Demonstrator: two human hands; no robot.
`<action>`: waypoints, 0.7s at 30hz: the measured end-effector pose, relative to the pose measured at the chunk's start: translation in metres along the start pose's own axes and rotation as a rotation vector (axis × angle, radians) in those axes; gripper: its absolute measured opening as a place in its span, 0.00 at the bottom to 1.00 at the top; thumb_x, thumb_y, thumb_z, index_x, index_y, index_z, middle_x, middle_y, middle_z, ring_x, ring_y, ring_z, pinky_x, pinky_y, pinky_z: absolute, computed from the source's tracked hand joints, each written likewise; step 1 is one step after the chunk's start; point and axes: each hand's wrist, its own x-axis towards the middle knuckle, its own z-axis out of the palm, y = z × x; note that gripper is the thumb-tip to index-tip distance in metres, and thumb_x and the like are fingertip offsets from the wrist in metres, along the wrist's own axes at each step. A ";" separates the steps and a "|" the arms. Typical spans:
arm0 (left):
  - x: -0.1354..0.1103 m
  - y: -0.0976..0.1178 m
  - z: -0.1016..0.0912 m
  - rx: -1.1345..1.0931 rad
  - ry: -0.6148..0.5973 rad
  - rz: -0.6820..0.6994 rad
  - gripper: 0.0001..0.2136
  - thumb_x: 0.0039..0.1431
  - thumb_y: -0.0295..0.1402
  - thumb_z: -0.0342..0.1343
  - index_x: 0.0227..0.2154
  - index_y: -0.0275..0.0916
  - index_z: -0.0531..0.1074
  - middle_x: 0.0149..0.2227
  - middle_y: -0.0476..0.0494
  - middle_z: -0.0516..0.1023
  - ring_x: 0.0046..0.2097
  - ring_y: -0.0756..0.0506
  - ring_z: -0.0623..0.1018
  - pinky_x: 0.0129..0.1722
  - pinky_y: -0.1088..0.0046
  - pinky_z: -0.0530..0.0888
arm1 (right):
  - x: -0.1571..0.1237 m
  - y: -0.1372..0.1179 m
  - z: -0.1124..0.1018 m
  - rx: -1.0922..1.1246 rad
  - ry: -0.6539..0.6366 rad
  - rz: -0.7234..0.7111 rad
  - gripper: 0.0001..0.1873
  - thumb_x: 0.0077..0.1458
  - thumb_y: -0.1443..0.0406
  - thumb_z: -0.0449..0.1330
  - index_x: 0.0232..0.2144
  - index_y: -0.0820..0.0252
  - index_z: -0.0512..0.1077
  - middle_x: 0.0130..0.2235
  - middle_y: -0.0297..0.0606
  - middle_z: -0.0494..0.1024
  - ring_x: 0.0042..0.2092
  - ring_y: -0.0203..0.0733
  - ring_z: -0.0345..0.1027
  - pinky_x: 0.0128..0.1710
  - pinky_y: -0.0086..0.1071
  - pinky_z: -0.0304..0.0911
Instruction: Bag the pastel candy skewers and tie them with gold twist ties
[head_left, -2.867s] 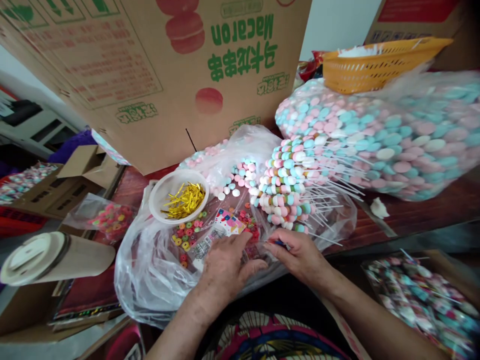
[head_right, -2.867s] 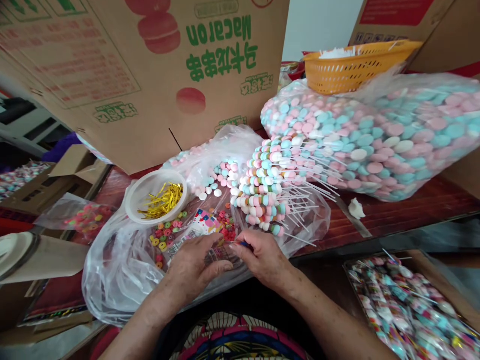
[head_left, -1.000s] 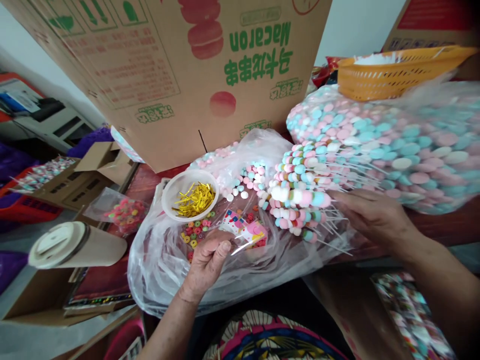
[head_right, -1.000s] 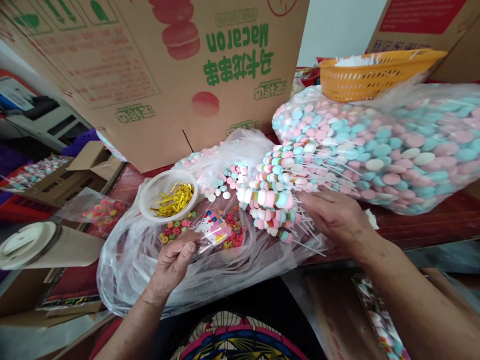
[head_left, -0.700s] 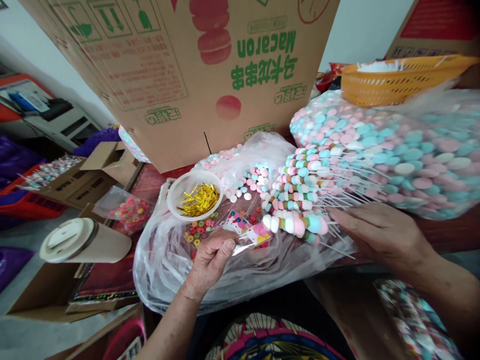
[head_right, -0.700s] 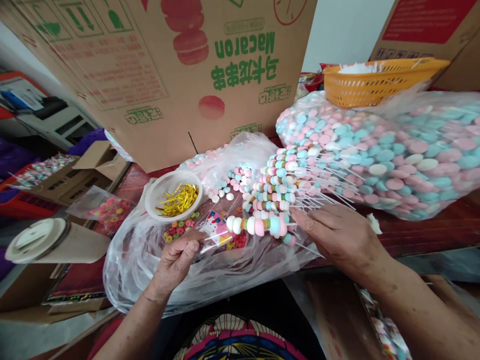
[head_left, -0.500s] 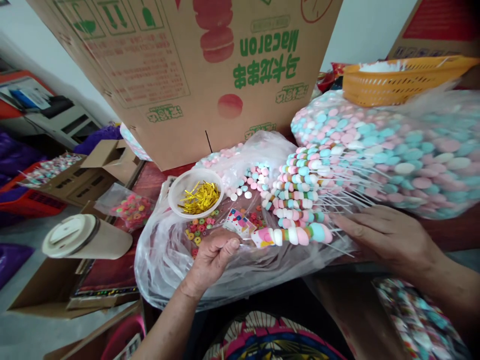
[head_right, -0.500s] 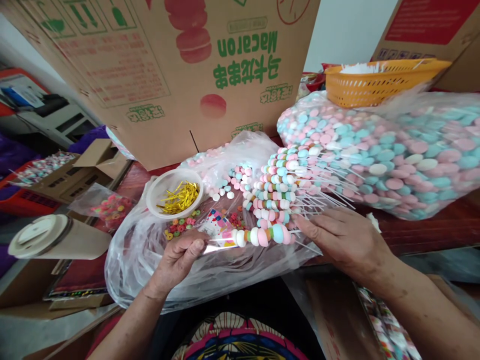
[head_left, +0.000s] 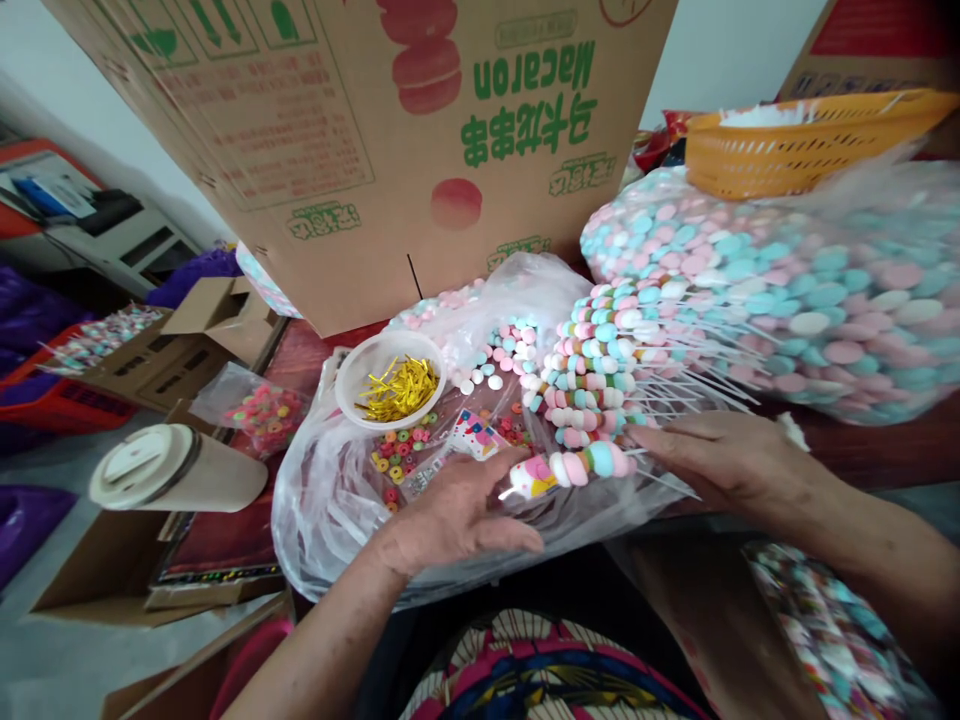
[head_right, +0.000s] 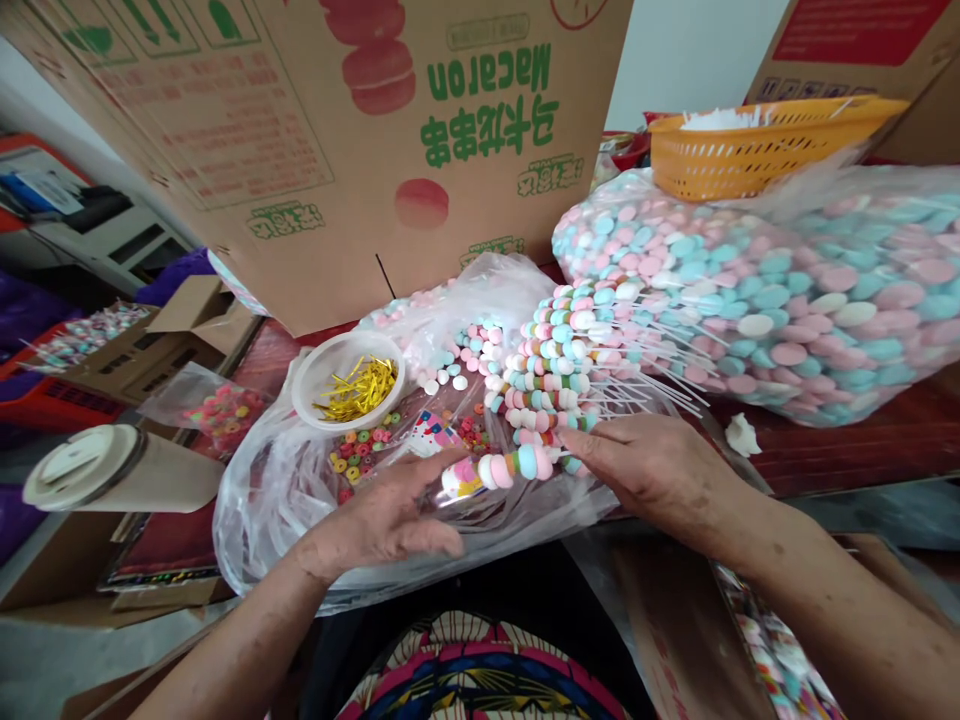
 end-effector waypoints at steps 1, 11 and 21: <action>0.002 0.003 0.002 -0.060 -0.064 -0.052 0.24 0.52 0.48 0.57 0.48 0.40 0.69 0.32 0.48 0.75 0.33 0.46 0.72 0.34 0.73 0.66 | 0.002 -0.002 -0.001 -0.018 -0.019 -0.038 0.22 0.53 0.74 0.52 0.51 0.58 0.67 0.31 0.37 0.76 0.30 0.39 0.67 0.29 0.31 0.56; 0.030 0.012 0.028 -0.716 -0.664 -0.173 0.13 0.41 0.39 0.67 0.24 0.36 0.72 0.22 0.52 0.69 0.24 0.52 0.67 0.23 0.77 0.65 | 0.046 -0.003 -0.035 -0.222 0.011 -0.249 0.19 0.62 0.67 0.46 0.52 0.49 0.66 0.42 0.37 0.77 0.42 0.43 0.65 0.46 0.42 0.56; 0.025 0.011 0.043 -1.031 -0.504 -0.500 0.30 0.37 0.39 0.70 0.45 0.37 0.67 0.20 0.56 0.69 0.17 0.53 0.69 0.16 0.79 0.66 | 0.038 -0.028 0.019 -0.039 -0.022 -0.354 0.15 0.59 0.71 0.48 0.44 0.63 0.71 0.33 0.41 0.77 0.37 0.42 0.67 0.40 0.38 0.61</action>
